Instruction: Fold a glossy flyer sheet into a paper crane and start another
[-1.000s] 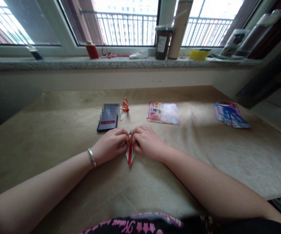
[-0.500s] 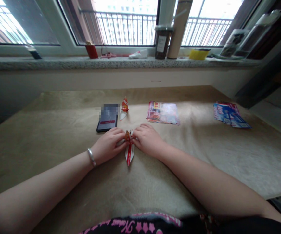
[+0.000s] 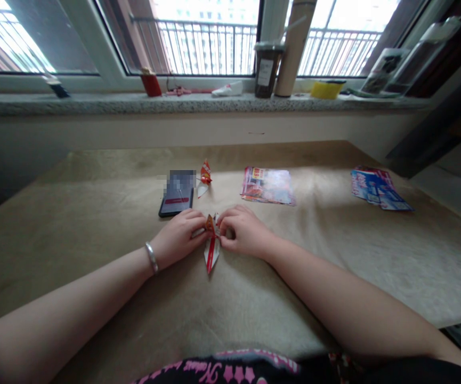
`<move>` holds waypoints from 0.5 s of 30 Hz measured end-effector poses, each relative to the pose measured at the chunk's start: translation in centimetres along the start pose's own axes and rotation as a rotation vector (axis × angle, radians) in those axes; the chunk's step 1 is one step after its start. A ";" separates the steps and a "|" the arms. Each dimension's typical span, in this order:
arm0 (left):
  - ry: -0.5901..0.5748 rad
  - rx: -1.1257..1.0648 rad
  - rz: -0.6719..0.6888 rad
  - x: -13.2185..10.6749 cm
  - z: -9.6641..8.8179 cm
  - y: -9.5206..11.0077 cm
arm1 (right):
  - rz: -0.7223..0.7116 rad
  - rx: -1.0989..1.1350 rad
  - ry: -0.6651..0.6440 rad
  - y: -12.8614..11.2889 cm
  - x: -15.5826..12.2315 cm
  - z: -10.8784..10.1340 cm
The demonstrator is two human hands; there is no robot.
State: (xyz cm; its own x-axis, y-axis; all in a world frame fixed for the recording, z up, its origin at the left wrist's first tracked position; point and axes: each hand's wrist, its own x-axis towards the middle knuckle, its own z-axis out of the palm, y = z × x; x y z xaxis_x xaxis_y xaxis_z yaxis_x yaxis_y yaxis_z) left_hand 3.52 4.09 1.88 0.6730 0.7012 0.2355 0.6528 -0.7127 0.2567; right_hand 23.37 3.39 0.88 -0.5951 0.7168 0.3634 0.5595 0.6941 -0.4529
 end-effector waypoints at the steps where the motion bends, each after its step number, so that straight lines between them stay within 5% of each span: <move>1: 0.003 -0.003 -0.001 0.0 0.0 -0.1 | 0.001 0.001 0.000 0.0 0.0 0.1; 10: -0.015 -0.066 0.129 -0.4 -0.1 -0.8 | -0.007 -0.042 0.021 -0.3 -0.3 0.4; 15: -0.035 0.042 0.166 -0.4 -0.3 -0.2 | -0.088 -0.259 -0.002 -1.1 -0.3 -0.1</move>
State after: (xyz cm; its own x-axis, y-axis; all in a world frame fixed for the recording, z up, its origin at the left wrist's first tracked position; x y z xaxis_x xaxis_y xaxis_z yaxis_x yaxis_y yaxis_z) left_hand 2.97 3.97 2.04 0.7839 0.5732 0.2388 0.5452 -0.8194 0.1772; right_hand 22.99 2.44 1.31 -0.6491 0.6532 0.3899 0.6343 0.7477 -0.1966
